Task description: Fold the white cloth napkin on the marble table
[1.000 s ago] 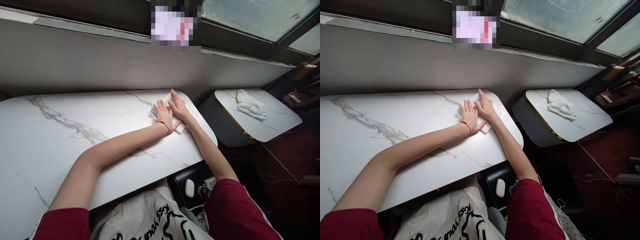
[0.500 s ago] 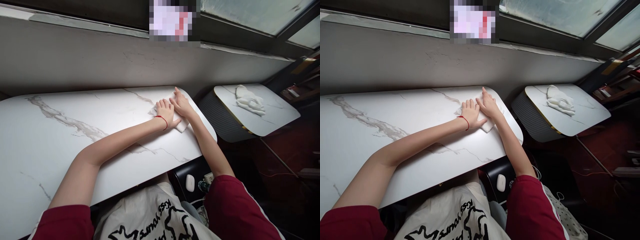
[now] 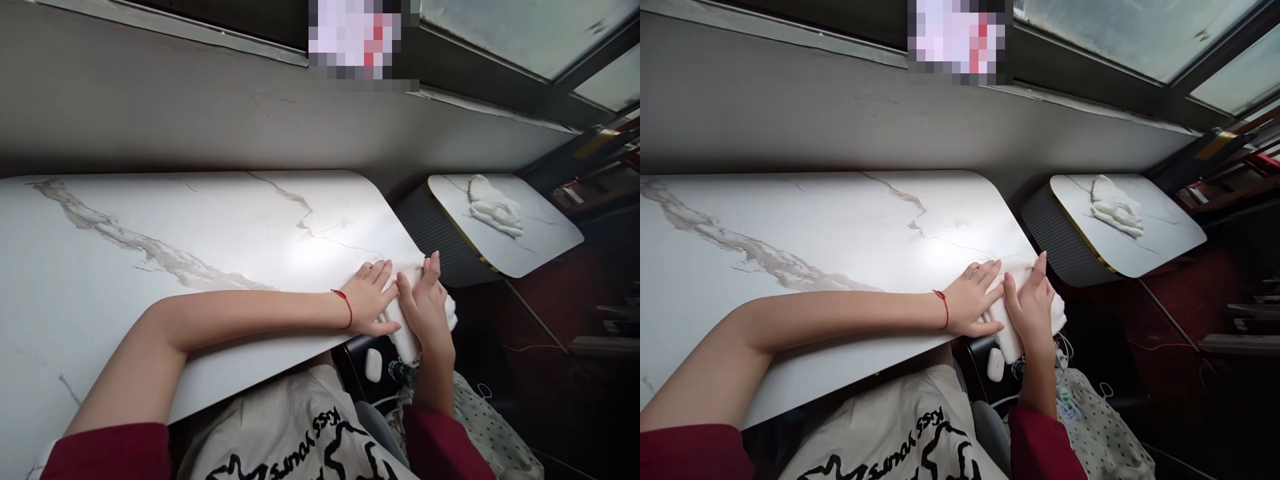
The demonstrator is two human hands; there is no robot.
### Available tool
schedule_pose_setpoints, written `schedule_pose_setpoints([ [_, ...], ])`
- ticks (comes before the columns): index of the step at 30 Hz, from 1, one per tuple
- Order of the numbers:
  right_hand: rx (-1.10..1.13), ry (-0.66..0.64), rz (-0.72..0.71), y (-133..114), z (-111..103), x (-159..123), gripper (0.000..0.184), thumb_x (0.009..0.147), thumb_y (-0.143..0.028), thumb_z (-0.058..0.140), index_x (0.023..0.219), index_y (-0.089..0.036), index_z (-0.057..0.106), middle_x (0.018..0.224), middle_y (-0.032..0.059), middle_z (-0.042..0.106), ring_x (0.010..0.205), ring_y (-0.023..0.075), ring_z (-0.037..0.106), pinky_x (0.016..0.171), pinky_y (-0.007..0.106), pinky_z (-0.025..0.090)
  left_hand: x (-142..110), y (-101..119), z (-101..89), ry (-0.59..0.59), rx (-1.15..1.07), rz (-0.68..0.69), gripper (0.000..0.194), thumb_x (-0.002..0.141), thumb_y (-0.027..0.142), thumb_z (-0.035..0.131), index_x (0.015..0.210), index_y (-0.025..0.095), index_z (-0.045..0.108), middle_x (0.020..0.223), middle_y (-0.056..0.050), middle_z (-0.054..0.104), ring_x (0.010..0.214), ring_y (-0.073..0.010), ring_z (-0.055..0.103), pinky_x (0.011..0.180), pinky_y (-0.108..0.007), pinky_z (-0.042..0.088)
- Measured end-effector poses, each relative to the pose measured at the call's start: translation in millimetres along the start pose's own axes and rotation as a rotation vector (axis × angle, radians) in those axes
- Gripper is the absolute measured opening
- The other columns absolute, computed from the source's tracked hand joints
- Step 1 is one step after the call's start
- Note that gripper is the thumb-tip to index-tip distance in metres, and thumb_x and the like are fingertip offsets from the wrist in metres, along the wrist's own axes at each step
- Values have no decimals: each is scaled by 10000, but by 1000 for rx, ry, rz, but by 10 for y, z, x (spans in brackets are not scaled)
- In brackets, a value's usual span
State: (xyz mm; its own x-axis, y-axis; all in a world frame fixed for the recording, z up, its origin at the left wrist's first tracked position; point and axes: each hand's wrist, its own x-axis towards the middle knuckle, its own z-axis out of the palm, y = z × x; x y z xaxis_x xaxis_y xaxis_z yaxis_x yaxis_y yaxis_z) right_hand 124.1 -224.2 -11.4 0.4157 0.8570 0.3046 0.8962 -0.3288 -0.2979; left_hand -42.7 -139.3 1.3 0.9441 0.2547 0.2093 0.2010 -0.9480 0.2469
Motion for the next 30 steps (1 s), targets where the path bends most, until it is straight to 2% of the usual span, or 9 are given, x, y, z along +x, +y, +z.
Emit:
schedule_pose_setpoints([
  [4, 1, -37, -37, 102, -58, -101, 818, 1022, -619, 302, 1650, -199, -11, 1650, 235, 303, 1528, 380, 323, 1176, 653, 301, 4, -44, -20, -19, -67, 67, 800, 935, 585, 557, 1497, 28, 440, 1628, -312, 284, 1534, -412, 274, 1225, -504, 227],
  [9, -38, -8, -43, 166, -10, -30, 759, 1028, -597, 270, 1643, -173, 132, 1612, 228, 378, 1497, 398, 371, 1170, 647, 325, 70, -176, -58, -68, -91, 65, 732, 987, 518, 482, 1541, 48, 389, 1657, -263, 260, 1562, -345, 237, 1242, -456, 219],
  [13, -70, 9, -59, 188, 26, 33, 737, 1028, -559, 272, 1634, -151, 174, 1598, 232, 401, 1481, 393, 395, 1167, 639, 338, 90, -234, 18, -44, -61, 57, 759, 999, 568, 414, 1562, 64, 350, 1676, -203, 258, 1576, -288, 212, 1254, -436, 199],
  [18, -79, -19, -116, 281, 43, 161, 733, 1016, -552, 287, 1617, -139, 213, 1587, 227, 424, 1463, 372, 430, 1170, 612, 345, 88, -222, 24, 33, 24, 70, 736, 1009, 517, 400, 1530, -3, 380, 1654, -241, 287, 1572, -318, 212, 1263, -477, 142],
  [21, -89, -39, -142, 336, 71, 299, 729, 1013, -539, 295, 1609, -125, 225, 1584, 228, 429, 1467, 361, 428, 1165, 591, 362, 105, -231, -33, 55, 46, 138, 615, 1005, 387, 408, 1472, -9, 463, 1584, -235, 429, 1521, -303, 333, 1251, -458, 179],
  [24, -97, -40, -163, 345, 145, 504, 726, 1010, -525, 302, 1600, -107, 240, 1568, 240, 446, 1460, 361, 438, 1155, 587, 372, 126, -270, -64, 54, 54, 132, 561, 994, 338, 406, 1446, 19, 500, 1518, -218, 519, 1449, -297, 439, 1212, -439, 258],
  [30, -22, -58, -278, 180, 403, 1159, 698, 984, -495, 347, 1571, -118, 306, 1557, 242, 462, 1435, 373, 462, 1127, 611, 372, 197, -500, -67, 44, 131, -40, 691, 1001, 405, 415, 1505, -67, 379, 1591, -282, 387, 1517, -350, 329, 1229, -460, 227],
])
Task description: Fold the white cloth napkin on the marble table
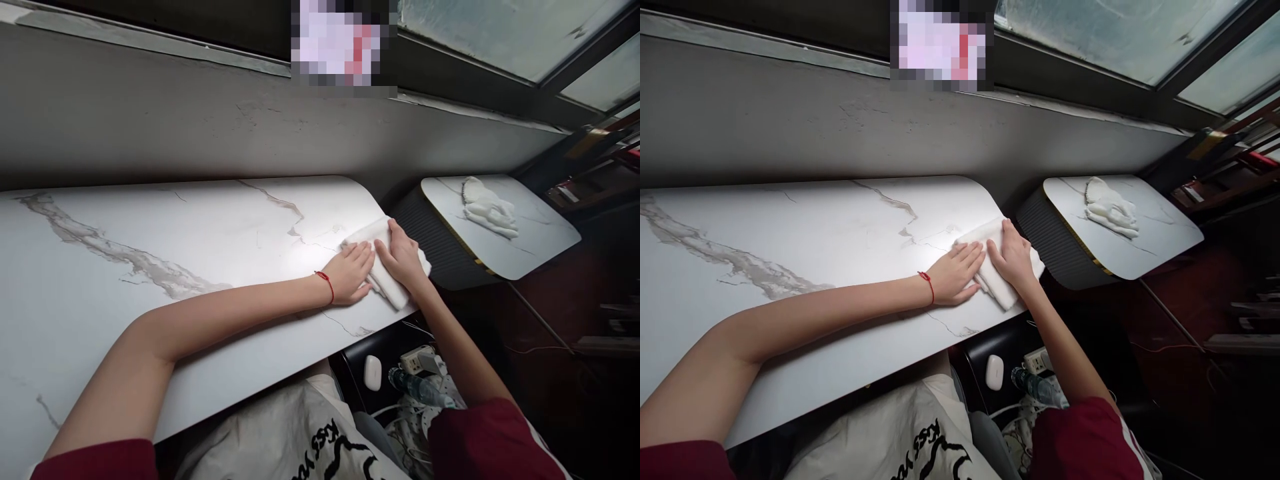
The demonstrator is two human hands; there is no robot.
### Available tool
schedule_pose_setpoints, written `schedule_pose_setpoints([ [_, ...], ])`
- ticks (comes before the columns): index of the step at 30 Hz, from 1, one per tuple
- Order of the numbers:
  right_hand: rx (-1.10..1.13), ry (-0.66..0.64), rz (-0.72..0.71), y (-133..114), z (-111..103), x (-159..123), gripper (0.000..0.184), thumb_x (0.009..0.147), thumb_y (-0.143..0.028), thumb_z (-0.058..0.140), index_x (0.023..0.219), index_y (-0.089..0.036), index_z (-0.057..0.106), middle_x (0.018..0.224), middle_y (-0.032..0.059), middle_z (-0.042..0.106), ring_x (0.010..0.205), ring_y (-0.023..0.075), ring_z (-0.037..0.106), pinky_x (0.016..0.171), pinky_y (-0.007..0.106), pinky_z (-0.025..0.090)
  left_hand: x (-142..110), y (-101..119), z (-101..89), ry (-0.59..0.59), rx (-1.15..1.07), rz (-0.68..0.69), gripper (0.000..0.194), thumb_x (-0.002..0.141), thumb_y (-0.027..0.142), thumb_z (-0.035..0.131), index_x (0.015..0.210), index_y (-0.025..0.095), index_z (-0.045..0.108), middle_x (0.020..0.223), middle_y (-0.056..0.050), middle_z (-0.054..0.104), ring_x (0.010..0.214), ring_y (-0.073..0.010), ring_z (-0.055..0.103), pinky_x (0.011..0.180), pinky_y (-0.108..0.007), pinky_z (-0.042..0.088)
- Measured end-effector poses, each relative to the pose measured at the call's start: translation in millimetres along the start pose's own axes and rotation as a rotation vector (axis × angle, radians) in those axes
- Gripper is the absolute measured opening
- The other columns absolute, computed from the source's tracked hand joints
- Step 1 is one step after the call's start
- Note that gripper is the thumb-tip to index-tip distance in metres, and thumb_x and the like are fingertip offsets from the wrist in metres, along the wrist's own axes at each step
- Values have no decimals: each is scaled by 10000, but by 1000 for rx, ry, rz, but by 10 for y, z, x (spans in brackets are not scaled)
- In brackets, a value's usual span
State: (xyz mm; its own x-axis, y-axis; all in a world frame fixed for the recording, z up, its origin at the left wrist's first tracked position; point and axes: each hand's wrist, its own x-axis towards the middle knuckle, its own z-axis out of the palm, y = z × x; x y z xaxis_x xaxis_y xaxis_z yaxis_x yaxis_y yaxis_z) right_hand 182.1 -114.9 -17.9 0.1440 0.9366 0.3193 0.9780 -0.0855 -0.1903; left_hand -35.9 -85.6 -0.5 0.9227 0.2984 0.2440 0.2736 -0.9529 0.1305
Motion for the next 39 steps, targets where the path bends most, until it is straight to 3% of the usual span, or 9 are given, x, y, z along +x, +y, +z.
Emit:
schedule_pose_setpoints([
  [8, 104, -52, -68, -292, 306, 1018, 691, 926, -469, 398, 1506, -93, 393, 1542, 243, 476, 1426, 355, 453, 1138, 583, 360, 131, -756, -150, -13, 58, -144, 620, 1003, 357, 399, 1495, -20, 424, 1576, -239, 439, 1502, -305, 373, 1231, -424, 249],
  [15, 62, -32, -1, -740, 544, 1508, 636, 933, -410, 380, 1473, -74, 390, 1520, 249, 484, 1412, 353, 446, 1147, 564, 333, 84, -1224, -199, -1, 111, -287, 600, 1003, 301, 348, 1507, -21, 401, 1600, -225, 410, 1524, -298, 335, 1260, -444, 203],
  [24, 46, 20, 112, -1032, 666, 1705, 505, 935, -390, 403, 1348, -107, 473, 1406, 230, 562, 1308, 343, 517, 1105, 533, 348, 52, -1576, -206, 105, 84, -286, 541, 970, 257, 363, 1421, -4, 506, 1493, -238, 534, 1472, -310, 420, 1248, -478, 266],
  [30, 60, 34, 115, -1018, 694, 1708, 532, 923, -399, 417, 1371, -116, 462, 1406, 227, 558, 1300, 345, 512, 1090, 525, 356, 44, -1563, -190, 127, 119, -274, 581, 975, 388, 426, 1381, -11, 540, 1469, -259, 547, 1443, -341, 451, 1228, -489, 287],
  [35, 38, 31, 109, -1018, 692, 1697, 652, 918, -417, 423, 1489, -105, 380, 1421, 234, 538, 1311, 363, 494, 1095, 533, 351, 32, -1552, -207, 116, 125, -274, 583, 982, 396, 445, 1396, -5, 532, 1475, -249, 547, 1441, -336, 454, 1218, -483, 296],
  [39, 45, 27, 71, -1003, 685, 1680, 637, 932, -426, 415, 1533, -216, 402, 1376, 195, 556, 1293, 370, 502, 1083, 563, 347, 21, -1545, -204, 125, 138, -275, 568, 983, 395, 448, 1387, 6, 541, 1478, -245, 546, 1441, -332, 454, 1213, -481, 301],
])
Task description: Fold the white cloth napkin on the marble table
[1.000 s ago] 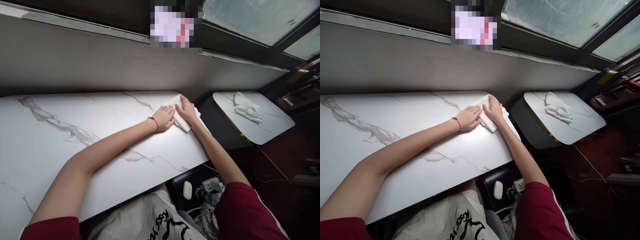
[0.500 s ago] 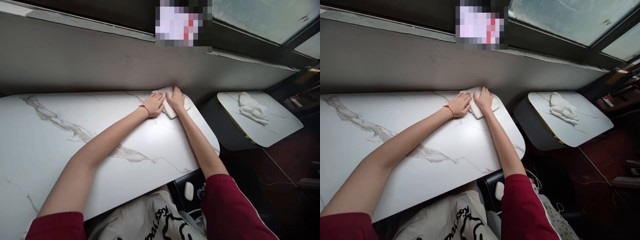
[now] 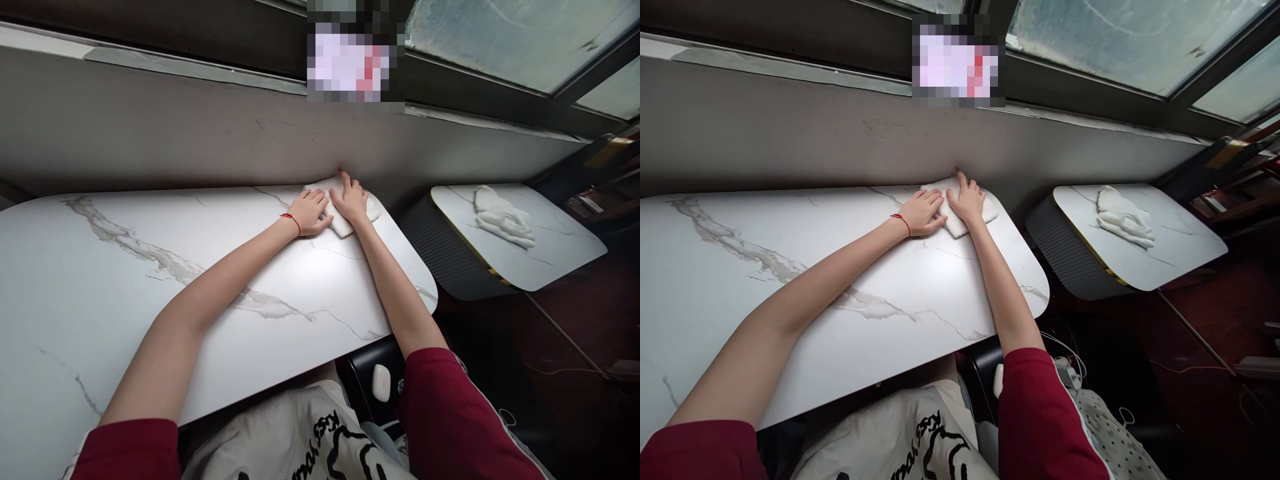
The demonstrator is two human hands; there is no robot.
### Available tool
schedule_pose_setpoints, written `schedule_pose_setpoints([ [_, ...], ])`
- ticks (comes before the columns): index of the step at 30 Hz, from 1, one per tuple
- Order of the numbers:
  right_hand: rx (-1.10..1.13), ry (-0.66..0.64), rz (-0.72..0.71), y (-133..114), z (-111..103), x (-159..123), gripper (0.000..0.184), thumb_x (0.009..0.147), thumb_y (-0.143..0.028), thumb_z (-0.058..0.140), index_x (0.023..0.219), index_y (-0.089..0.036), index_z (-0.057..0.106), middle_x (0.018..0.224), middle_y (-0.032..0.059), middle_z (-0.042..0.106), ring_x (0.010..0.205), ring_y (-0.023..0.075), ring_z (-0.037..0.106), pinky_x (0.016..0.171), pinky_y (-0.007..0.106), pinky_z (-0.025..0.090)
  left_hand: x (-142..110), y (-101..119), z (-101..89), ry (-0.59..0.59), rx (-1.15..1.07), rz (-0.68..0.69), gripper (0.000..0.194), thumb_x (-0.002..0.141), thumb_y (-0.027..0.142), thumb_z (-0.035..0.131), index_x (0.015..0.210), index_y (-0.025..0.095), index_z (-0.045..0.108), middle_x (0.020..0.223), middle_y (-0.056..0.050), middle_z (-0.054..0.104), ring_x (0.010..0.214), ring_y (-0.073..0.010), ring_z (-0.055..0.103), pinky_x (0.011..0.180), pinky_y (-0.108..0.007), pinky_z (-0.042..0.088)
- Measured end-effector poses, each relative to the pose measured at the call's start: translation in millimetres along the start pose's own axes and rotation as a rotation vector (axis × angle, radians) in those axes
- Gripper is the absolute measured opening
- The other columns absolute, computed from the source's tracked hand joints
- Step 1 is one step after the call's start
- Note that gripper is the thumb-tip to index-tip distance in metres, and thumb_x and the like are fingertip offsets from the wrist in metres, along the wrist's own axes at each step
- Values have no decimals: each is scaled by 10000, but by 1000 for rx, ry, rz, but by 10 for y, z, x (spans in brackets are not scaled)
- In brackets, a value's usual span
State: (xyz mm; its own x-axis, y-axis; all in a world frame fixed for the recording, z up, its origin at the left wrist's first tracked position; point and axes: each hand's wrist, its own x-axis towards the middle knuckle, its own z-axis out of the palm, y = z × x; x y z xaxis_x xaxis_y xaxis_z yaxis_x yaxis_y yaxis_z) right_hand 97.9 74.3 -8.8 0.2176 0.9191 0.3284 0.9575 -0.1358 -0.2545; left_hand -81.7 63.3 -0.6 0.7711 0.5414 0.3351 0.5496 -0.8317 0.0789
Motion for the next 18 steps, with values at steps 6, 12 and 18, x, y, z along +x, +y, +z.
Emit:
schedule_pose_setpoints([
  [6, 5, -30, -36, 5, -4, -18, 529, 977, -411, 389, 1479, -316, 524, 1407, 167, 524, 1344, 354, 460, 1113, 581, 322, -8, 0, 12, -2, 24, -1, 559, 985, 401, 432, 1369, 13, 553, 1478, -247, 543, 1434, -330, 457, 1208, -478, 296],
  [12, 15, -8, -65, -9, -8, -25, 479, 959, -360, 397, 1394, -264, 575, 1584, 164, 390, 1441, 349, 345, 1127, 601, 314, -2, -10, 12, -11, 10, 11, 584, 979, 401, 424, 1387, -2, 534, 1472, -256, 543, 1440, -337, 444, 1201, -491, 294],
  [18, 27, -38, -85, -50, -46, -28, 440, 951, -323, 360, 1329, -246, 573, 1549, 162, 439, 1400, 335, 401, 1113, 620, 329, -5, -15, 7, 5, 16, 14, 546, 975, 405, 434, 1362, 42, 566, 1456, -235, 564, 1409, -335, 475, 1174, -488, 306],
])
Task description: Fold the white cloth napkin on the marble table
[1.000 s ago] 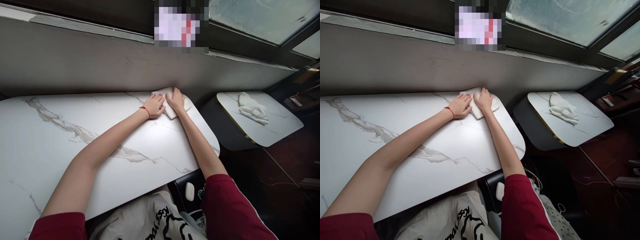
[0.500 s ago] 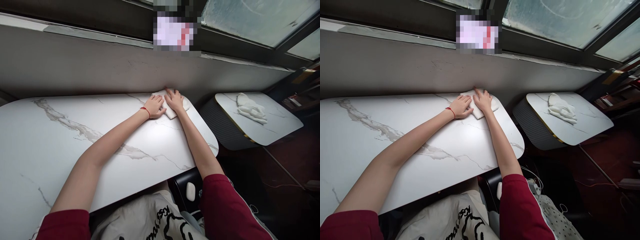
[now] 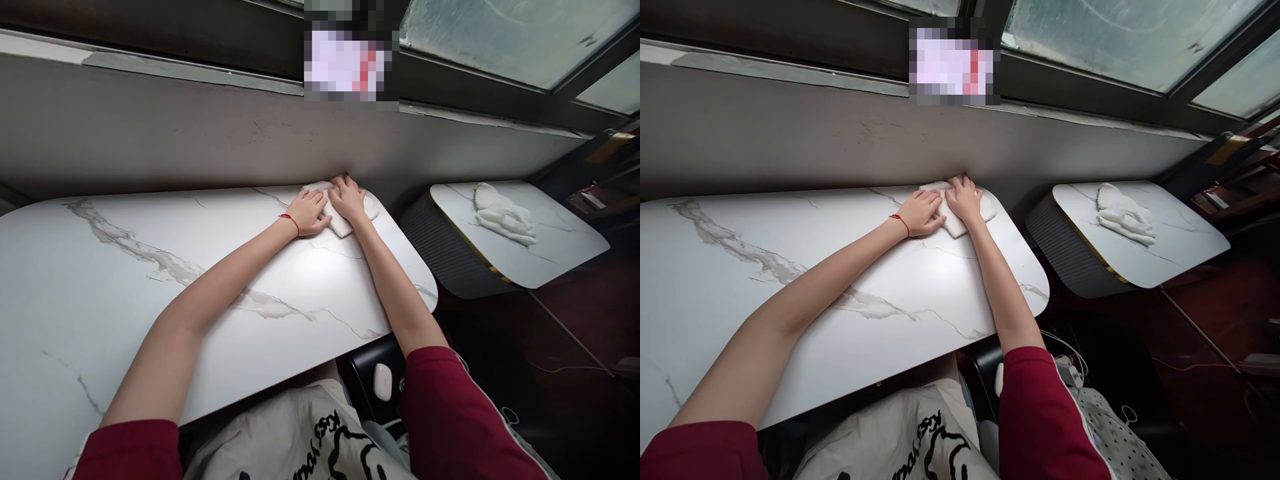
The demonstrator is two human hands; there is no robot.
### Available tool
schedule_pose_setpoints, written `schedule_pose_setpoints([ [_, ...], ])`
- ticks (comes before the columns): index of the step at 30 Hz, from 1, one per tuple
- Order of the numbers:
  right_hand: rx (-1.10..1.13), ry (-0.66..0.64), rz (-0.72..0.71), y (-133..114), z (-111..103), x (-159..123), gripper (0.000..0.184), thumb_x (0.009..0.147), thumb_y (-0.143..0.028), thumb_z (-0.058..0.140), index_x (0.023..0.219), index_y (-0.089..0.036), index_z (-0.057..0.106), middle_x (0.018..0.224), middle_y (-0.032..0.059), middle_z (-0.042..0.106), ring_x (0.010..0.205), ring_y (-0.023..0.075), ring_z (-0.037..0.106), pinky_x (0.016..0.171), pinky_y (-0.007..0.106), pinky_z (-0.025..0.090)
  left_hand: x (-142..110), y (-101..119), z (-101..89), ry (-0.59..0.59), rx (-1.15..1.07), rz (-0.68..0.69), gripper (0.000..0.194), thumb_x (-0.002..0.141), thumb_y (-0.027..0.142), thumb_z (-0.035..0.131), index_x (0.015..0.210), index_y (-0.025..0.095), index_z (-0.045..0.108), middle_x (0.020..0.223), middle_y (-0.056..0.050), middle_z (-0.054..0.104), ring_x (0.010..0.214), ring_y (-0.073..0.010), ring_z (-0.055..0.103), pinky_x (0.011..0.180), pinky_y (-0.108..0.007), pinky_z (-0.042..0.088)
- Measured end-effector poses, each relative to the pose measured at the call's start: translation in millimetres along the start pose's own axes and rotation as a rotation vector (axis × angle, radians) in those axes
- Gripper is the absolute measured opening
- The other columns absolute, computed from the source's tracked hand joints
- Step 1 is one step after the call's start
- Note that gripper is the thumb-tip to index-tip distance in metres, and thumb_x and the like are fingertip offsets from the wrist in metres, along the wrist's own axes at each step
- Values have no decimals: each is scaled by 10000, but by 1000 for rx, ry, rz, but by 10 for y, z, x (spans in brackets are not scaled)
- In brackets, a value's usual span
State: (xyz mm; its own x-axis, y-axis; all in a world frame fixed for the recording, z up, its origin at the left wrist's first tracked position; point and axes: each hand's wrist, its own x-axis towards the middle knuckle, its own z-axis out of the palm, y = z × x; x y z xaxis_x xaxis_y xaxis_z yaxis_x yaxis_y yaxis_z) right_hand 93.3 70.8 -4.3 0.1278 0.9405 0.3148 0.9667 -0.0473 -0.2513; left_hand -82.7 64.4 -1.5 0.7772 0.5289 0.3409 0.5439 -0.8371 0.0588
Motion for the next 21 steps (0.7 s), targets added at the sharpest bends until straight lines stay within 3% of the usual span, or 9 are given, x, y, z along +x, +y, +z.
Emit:
schedule_pose_setpoints([
  [4, 10, -31, -30, -41, -75, -73, 418, 940, -309, 379, 1291, -219, 587, 1533, 200, 450, 1432, 346, 385, 1098, 626, 343, -44, 18, -80, -3, 12, 24, 499, 971, 391, 447, 1307, 60, 608, 1345, -223, 637, 1285, -349, 556, 1090, -486, 367],
  [9, -18, -92, -128, -51, -189, -429, 440, 974, -357, 371, 1326, -190, 575, 1657, 216, 282, 1542, 357, 232, 1114, 636, 319, -248, 273, -269, -48, 56, 75, 465, 972, 382, 449, 1244, 61, 647, 1214, -214, 688, 1141, -356, 601, 969, -476, 419],
  [14, -75, -113, -148, -121, -334, -1124, 534, 1022, -441, 330, 1474, -195, 472, 1680, 189, 261, 1556, 332, 242, 1167, 575, 304, -667, 855, -439, -98, 116, 11, 479, 1000, 317, 389, 1285, 17, 630, 1230, -246, 680, 1143, -360, 608, 914, -462, 447],
  [21, -52, -151, -227, -380, -730, -2228, 586, 1032, -493, 285, 1582, -315, 380, 1699, 101, 242, 1548, 374, 250, 1124, 613, 361, -1388, 1492, -690, -95, 146, 143, 489, 993, 439, 489, 1236, 74, 705, 1142, -225, 734, 1066, -347, 672, 918, -471, 485],
])
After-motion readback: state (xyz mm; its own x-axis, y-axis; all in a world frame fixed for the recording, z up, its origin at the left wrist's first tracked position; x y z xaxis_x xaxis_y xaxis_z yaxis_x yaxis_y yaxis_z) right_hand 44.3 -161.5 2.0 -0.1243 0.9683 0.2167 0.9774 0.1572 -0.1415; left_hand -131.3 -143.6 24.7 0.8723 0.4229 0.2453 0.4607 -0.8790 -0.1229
